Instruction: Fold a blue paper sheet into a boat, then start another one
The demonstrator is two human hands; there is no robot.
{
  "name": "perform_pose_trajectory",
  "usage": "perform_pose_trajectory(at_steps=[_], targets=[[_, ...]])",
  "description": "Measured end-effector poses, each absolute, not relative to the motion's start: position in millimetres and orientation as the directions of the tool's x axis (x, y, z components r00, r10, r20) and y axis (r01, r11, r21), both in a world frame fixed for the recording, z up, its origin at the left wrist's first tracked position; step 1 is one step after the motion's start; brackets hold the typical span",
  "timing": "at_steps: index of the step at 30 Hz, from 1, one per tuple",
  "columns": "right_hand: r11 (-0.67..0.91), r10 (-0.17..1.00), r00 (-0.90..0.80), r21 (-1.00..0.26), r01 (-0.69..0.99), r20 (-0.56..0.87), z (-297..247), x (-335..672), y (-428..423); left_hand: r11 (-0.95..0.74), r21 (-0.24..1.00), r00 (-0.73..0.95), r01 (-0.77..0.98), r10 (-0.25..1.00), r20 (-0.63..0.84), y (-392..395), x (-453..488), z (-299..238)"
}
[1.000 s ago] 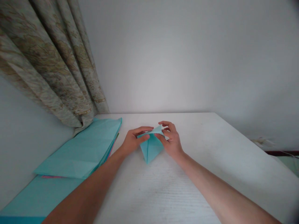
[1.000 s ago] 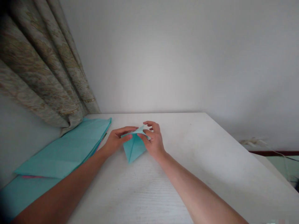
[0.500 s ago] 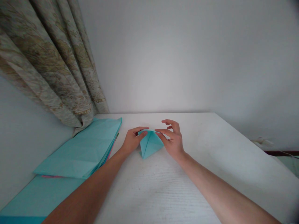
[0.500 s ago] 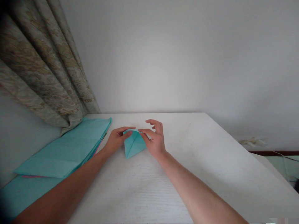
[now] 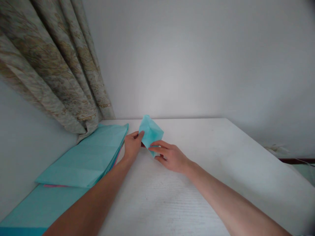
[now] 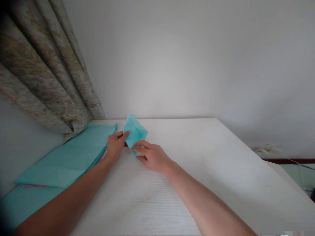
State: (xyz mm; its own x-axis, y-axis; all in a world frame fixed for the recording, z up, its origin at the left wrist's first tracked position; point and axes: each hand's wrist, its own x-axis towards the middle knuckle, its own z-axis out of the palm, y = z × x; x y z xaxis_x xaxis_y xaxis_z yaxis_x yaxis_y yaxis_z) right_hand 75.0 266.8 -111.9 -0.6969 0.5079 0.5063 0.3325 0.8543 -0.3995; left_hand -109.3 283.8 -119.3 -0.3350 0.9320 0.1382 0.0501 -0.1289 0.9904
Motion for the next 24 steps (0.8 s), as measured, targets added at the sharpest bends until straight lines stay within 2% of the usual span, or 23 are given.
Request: perform_pose_trajectory(at_steps=[3,5,9,13,18,24], targets=[[0.830,0.553,-0.602,-0.443,0.339,0.576,-113,74,272,-0.174,0.984,-0.246,-0.039,0.956,0.159,281,-104,-117],[0.789,0.614,-0.487,-0.505,0.350,0.622,-113,76,275,-0.261,0.964,-0.179,-0.047,0.952,0.249,278,-102,-115],[0.709,0.703,-0.309,-0.598,0.373,0.641,-111,79,276,-0.482,0.871,0.008,0.095,0.875,0.484,270,-99,-116],[0.712,0.696,-0.280,-0.585,0.388,0.662,-110,77,274,-0.618,0.741,0.177,0.263,0.786,0.593,266,-99,-117],[0.706,0.688,-0.229,-0.564,0.428,0.688,-109,76,273,-0.684,0.641,0.139,0.349,0.714,0.686,267,-99,-116],[0.713,0.653,-0.186,-0.513,0.478,0.734,-109,78,274,-0.677,0.659,0.150,0.327,0.726,0.672,271,-100,-120]])
